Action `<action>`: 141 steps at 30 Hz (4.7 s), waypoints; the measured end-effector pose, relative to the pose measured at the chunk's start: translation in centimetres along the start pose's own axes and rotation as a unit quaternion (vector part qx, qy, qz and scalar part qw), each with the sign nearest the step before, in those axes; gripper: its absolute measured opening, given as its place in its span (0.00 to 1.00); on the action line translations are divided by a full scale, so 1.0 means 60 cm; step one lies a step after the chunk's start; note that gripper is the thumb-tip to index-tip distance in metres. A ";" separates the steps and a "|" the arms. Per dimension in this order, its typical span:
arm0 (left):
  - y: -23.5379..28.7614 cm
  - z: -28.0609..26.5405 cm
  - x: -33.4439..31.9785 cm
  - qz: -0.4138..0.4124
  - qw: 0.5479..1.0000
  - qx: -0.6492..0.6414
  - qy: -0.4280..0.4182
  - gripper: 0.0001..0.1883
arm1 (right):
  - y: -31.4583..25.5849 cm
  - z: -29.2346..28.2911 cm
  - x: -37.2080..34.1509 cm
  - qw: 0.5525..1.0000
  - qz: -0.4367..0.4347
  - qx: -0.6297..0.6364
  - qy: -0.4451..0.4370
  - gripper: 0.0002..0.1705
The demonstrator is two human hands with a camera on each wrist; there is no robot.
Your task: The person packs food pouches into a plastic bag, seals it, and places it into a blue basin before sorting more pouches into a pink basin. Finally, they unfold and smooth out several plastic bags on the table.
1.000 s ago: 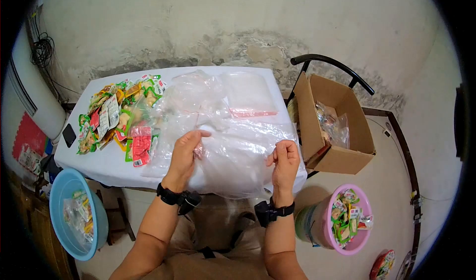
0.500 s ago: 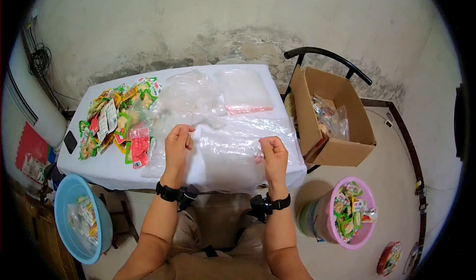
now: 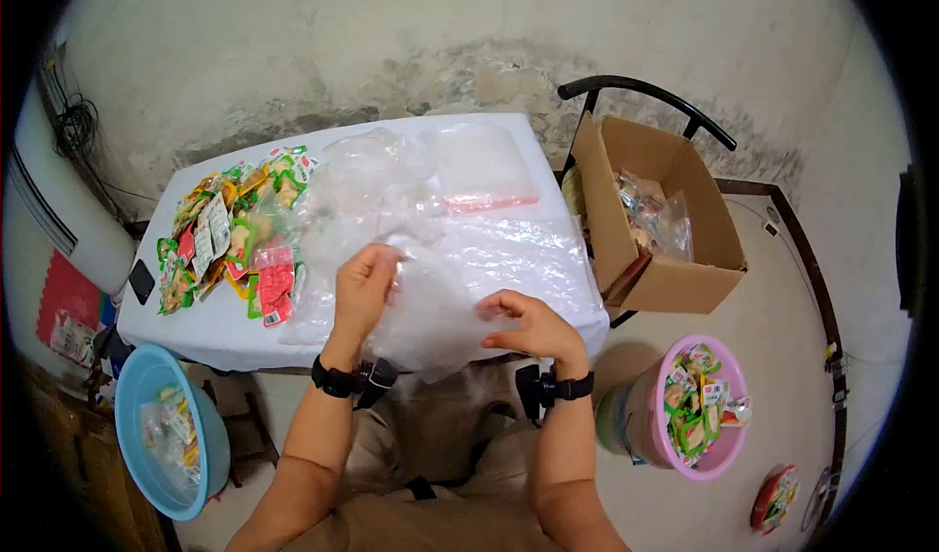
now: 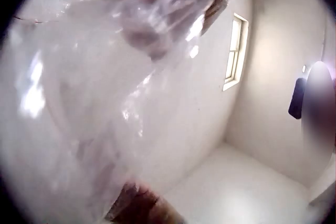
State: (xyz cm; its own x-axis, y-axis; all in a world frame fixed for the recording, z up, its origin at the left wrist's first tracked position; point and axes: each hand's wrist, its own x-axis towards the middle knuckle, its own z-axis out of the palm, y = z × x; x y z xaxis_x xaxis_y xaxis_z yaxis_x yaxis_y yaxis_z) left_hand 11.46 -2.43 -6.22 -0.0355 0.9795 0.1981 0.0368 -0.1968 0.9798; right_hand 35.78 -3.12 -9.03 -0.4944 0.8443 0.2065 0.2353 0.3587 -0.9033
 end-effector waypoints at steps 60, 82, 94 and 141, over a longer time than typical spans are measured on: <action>-0.146 0.153 0.151 0.183 0.712 0.580 -0.351 0.31 | 0.125 -0.080 -0.011 0.784 0.246 -0.402 0.403 0.09; -0.153 0.133 0.159 0.122 0.750 0.586 -0.282 0.38 | 0.105 -0.036 0.012 0.801 0.124 -0.546 0.213 0.35; -0.131 0.101 0.042 0.193 0.733 0.568 -0.321 0.34 | 0.116 -0.002 -0.001 0.860 0.154 -0.458 0.167 0.35; 0.038 0.032 -0.051 0.277 0.936 0.155 0.154 0.06 | -0.102 0.115 0.044 0.938 -0.163 0.237 0.196 0.23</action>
State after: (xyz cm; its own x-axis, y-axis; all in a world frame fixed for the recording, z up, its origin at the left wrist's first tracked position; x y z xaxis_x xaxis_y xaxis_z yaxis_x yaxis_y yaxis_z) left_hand 13.55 -5.82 -4.66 -0.2086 0.6630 0.7189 0.4215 -0.6023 0.6779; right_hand 27.23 -5.82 -5.53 -0.1089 0.8353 0.5390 -0.3194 0.4841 -0.8147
